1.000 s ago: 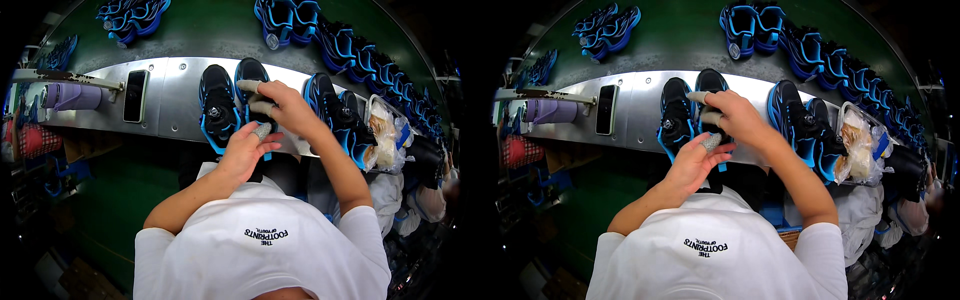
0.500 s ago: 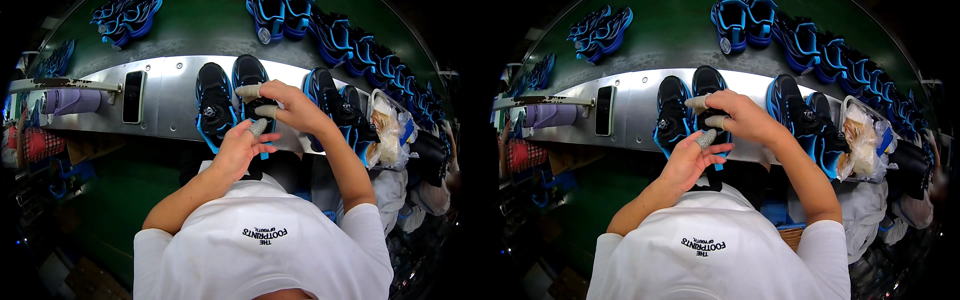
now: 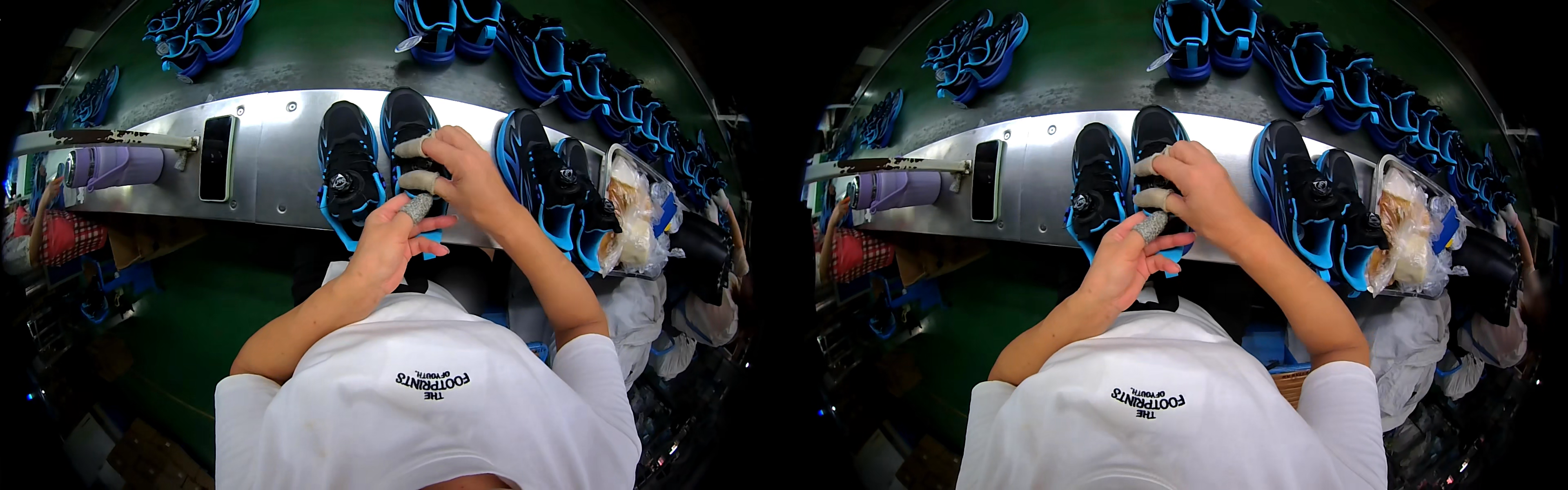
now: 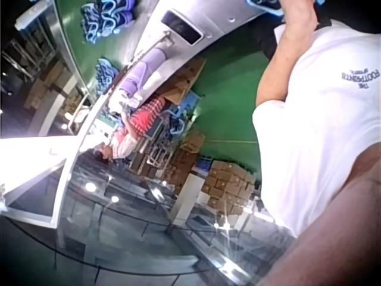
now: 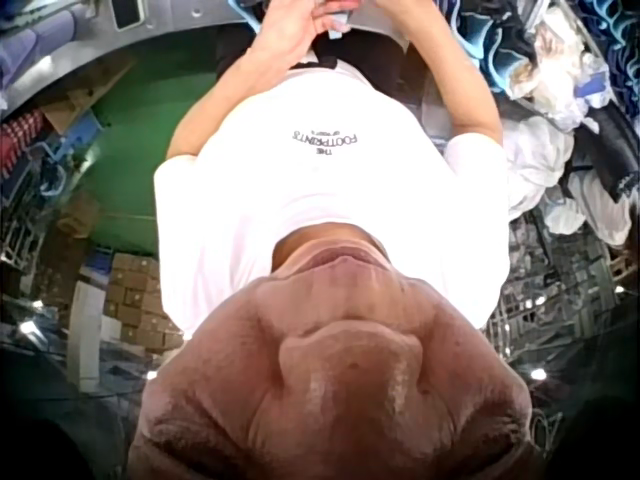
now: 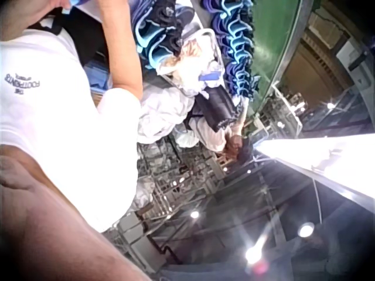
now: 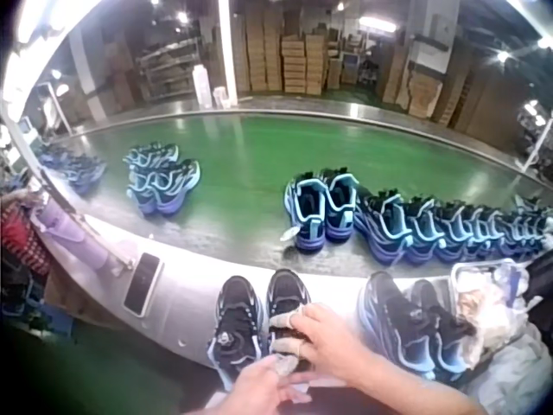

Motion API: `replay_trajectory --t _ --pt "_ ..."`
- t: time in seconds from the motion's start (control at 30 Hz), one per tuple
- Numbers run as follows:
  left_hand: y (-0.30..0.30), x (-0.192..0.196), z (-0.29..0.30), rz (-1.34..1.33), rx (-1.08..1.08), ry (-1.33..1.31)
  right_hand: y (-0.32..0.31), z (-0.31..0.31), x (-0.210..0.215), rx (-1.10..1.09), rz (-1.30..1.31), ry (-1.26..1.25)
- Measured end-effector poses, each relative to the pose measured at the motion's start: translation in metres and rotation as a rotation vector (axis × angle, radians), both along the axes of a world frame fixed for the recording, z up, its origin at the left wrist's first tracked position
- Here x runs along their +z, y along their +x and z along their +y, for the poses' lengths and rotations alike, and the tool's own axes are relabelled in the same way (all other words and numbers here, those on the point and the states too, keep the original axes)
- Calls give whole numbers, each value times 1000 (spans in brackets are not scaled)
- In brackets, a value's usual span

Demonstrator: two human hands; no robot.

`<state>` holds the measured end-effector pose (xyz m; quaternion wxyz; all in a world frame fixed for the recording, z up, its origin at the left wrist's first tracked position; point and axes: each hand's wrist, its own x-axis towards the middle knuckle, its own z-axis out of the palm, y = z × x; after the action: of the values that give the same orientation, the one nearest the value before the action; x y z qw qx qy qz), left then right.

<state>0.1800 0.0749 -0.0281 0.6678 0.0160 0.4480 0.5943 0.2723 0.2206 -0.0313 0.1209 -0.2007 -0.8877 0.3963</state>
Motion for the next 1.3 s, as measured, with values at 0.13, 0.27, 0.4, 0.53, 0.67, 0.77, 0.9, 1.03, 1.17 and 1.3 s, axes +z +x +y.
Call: replay_trajectory --t 0.13,0.27,0.4,0.53,0.67,0.77,0.9,1.03,1.17,1.3 --pt "0 -1 -1 -3 17 -14 1 16 7 137 167 -85" --pt "2 1 3 42 -6 -18 4 5 1 114 109 -208" --pt "2 -1 0 22 -4 -2 2 2 4 8 77 -48" --pt "3 2 1 36 4 -23 5 16 7 148 151 -299" --pt "6 5 4 56 7 -43 5 6 2 9 59 1" --pt "4 -1 2 24 1 -28 6 -9 -3 -134 12 113" --pt "6 3 3 35 25 -19 5 6 -4 -55 226 -11" --pt "7 1 2 48 17 -16 5 -1 -3 -29 148 -127" --pt "4 3 -1 54 -7 9 4 -13 -6 -129 74 162" --pt "-20 39 -29 -26 -306 -37 11 17 -9 -267 165 -442"
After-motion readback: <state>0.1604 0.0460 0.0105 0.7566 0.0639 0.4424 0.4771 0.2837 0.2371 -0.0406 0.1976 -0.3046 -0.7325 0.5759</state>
